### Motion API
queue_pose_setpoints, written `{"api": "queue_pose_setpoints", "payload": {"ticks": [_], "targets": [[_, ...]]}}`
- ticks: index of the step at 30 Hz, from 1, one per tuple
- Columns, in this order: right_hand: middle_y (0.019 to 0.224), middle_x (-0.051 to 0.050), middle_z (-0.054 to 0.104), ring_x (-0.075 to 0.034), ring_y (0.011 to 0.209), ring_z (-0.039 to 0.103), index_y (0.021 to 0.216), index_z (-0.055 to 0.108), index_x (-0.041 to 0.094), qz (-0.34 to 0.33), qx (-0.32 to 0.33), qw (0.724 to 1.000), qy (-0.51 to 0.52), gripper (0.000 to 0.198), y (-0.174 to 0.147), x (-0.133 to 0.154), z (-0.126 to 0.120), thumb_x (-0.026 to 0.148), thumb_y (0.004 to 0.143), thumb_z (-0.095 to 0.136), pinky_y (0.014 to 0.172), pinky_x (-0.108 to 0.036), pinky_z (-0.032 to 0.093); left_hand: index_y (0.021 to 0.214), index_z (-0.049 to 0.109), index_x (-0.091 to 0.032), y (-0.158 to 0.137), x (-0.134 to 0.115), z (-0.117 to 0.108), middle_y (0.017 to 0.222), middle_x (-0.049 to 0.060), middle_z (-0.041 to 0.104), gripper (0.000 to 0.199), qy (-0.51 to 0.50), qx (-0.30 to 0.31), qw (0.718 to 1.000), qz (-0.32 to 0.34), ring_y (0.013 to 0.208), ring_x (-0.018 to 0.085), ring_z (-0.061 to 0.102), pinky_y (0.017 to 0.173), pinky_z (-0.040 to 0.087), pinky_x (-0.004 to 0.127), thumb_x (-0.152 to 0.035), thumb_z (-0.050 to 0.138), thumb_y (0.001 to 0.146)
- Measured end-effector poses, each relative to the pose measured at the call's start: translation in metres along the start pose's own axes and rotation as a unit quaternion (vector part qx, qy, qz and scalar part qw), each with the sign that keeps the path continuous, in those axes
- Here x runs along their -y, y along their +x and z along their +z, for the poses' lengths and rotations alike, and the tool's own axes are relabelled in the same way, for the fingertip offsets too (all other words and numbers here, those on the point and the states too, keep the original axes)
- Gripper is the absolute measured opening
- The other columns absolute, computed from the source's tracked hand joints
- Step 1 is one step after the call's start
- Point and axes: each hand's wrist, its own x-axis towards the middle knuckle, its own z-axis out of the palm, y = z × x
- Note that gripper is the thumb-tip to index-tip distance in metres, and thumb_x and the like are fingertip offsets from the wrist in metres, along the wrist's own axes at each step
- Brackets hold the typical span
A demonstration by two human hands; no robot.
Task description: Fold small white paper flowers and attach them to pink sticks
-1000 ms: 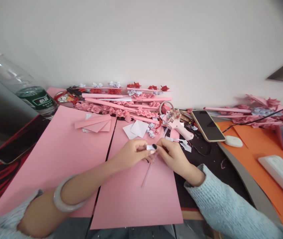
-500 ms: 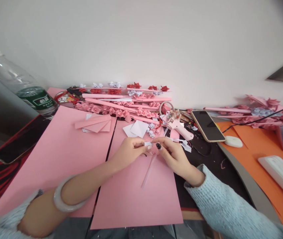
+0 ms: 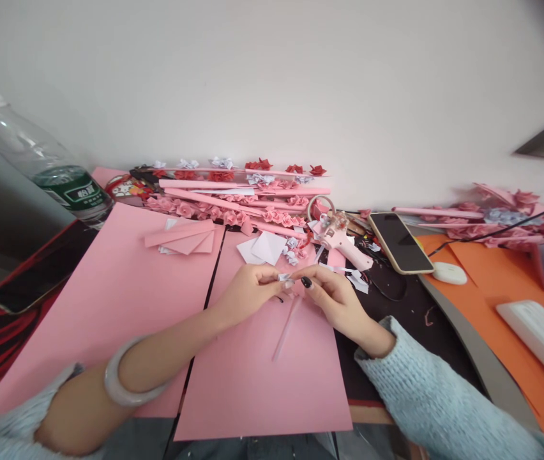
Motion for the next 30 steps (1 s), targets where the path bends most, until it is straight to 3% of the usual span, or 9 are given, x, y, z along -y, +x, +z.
{"api": "queue_pose_setpoints", "payload": {"ticks": [4, 12, 20, 27, 30], "targets": [[0.067, 0.000, 0.055, -0.011, 0.052, 0.043, 0.099, 0.058, 0.017, -0.003, 0.005, 1.000, -0.006, 0.020, 0.0001, 0.0003, 0.0001, 0.027, 0.090, 0.043, 0.049, -0.023, 0.033, 0.081, 0.067, -0.011, 0.0002, 0.0003, 0.0004, 0.081, 0.009, 0.071, 0.021, -0.002, 0.010, 1.000, -0.009, 0.077, 0.019, 0.068, 0.071, 0.055, 0.030, -0.032, 0.064, 0.077], [0.053, 0.007, 0.039, -0.008, 0.047, 0.035, 0.077, 0.058, 0.016, 0.037, -0.047, 0.998, -0.013, 0.005, 0.0028, -0.0045, 0.0077, 0.020, 0.080, 0.057, 0.046, -0.021, 0.028, 0.073, 0.066, -0.011, -0.0015, -0.0022, 0.0038, 0.072, 0.007, 0.069, 0.017, 0.021, 0.045, 0.999, -0.018, 0.069, 0.017, 0.067, 0.069, 0.054, 0.029, -0.027, 0.061, 0.078], [0.059, 0.002, 0.050, -0.010, 0.052, 0.041, 0.064, 0.056, 0.016, 0.024, -0.064, 0.997, -0.029, 0.016, 0.0030, -0.0014, 0.0084, 0.018, 0.080, 0.059, 0.050, -0.023, 0.031, 0.074, 0.067, -0.011, -0.0028, -0.0022, 0.0042, 0.072, 0.006, 0.069, 0.016, 0.057, 0.069, 0.996, 0.011, 0.070, 0.016, 0.065, 0.067, 0.051, 0.025, -0.026, 0.062, 0.077], [0.061, 0.001, 0.055, -0.012, 0.057, 0.052, 0.064, 0.052, 0.017, 0.022, -0.043, 0.999, -0.014, 0.019, 0.0012, -0.0035, 0.0094, 0.020, 0.082, 0.056, 0.054, -0.024, 0.039, 0.077, 0.066, -0.010, -0.0019, -0.0028, 0.0051, 0.072, 0.007, 0.070, 0.020, 0.002, 0.082, 0.996, -0.023, 0.070, 0.018, 0.068, 0.069, 0.056, 0.030, -0.030, 0.061, 0.078], [0.060, 0.001, 0.053, -0.012, 0.055, 0.049, 0.064, 0.050, 0.018, 0.032, -0.041, 0.999, -0.001, 0.020, 0.0020, -0.0042, 0.0090, 0.023, 0.083, 0.056, 0.052, -0.023, 0.038, 0.078, 0.066, -0.010, -0.0013, -0.0020, 0.0043, 0.074, 0.008, 0.070, 0.022, -0.018, 0.084, 0.996, -0.037, 0.070, 0.019, 0.069, 0.069, 0.057, 0.032, -0.031, 0.061, 0.078]]}}
